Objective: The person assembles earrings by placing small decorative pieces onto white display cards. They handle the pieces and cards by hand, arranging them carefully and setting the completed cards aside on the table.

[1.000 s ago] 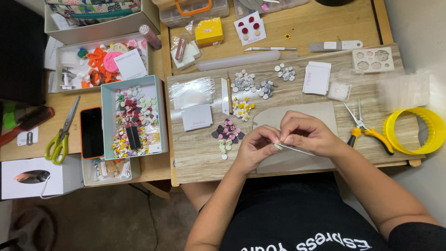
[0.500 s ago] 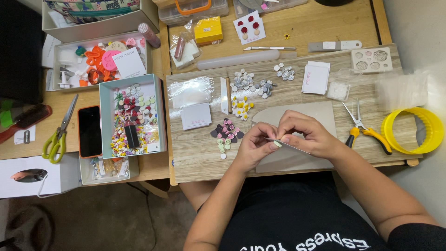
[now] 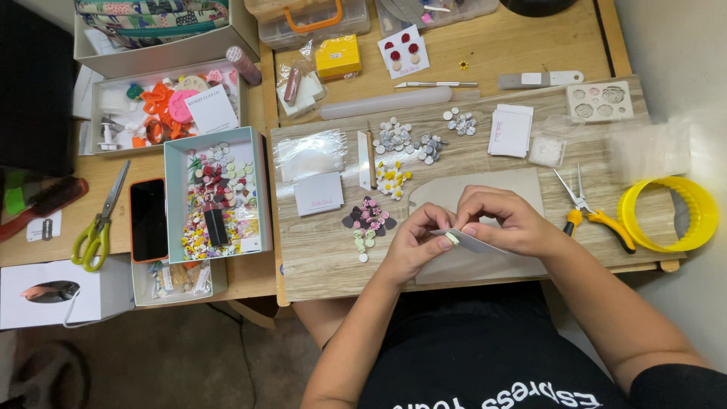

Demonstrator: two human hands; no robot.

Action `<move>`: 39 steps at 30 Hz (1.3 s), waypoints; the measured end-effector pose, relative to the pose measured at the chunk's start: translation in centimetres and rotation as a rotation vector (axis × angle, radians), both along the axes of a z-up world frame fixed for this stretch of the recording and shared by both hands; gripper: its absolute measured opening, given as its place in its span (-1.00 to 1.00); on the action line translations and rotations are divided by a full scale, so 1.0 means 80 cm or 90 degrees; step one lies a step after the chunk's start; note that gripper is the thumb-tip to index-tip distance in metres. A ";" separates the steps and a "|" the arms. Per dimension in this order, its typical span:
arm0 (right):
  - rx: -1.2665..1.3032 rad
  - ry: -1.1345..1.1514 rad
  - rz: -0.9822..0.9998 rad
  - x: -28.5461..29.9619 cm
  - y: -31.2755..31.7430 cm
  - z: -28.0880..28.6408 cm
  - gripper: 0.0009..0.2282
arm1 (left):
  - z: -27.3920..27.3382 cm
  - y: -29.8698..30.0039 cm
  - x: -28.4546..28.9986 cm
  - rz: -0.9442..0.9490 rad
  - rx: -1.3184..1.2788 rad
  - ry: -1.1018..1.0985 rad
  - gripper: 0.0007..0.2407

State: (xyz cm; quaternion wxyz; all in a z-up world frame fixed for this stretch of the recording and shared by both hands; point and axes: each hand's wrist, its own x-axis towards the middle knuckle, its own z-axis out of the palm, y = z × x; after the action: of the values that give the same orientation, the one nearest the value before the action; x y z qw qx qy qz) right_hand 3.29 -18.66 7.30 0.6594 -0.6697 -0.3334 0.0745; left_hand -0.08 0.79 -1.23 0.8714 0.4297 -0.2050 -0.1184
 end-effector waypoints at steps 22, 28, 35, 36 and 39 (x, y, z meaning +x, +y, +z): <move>-0.045 -0.087 -0.068 -0.007 0.012 0.004 -0.91 | 0.005 -0.005 -0.001 0.026 0.006 0.008 -0.80; -0.055 -0.066 -0.074 -0.007 0.011 0.012 -0.92 | 0.012 -0.005 -0.001 0.013 0.004 0.005 -0.79; -0.081 -0.056 -0.073 0.007 0.002 0.000 -0.88 | 0.007 -0.002 0.004 0.082 0.095 0.029 -0.80; -0.047 0.006 -0.082 0.007 -0.003 -0.013 -0.75 | 0.006 -0.002 0.005 0.109 0.091 0.058 -0.81; -0.041 0.101 -0.108 0.006 -0.008 -0.028 -0.68 | 0.005 0.000 0.004 0.164 0.082 0.118 -0.81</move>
State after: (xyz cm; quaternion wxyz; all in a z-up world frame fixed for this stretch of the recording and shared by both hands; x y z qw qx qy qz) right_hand 3.77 -19.32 5.08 0.6659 -0.7083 -0.2196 0.0818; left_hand 0.25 0.83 -0.83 0.8652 0.4946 -0.0590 -0.0580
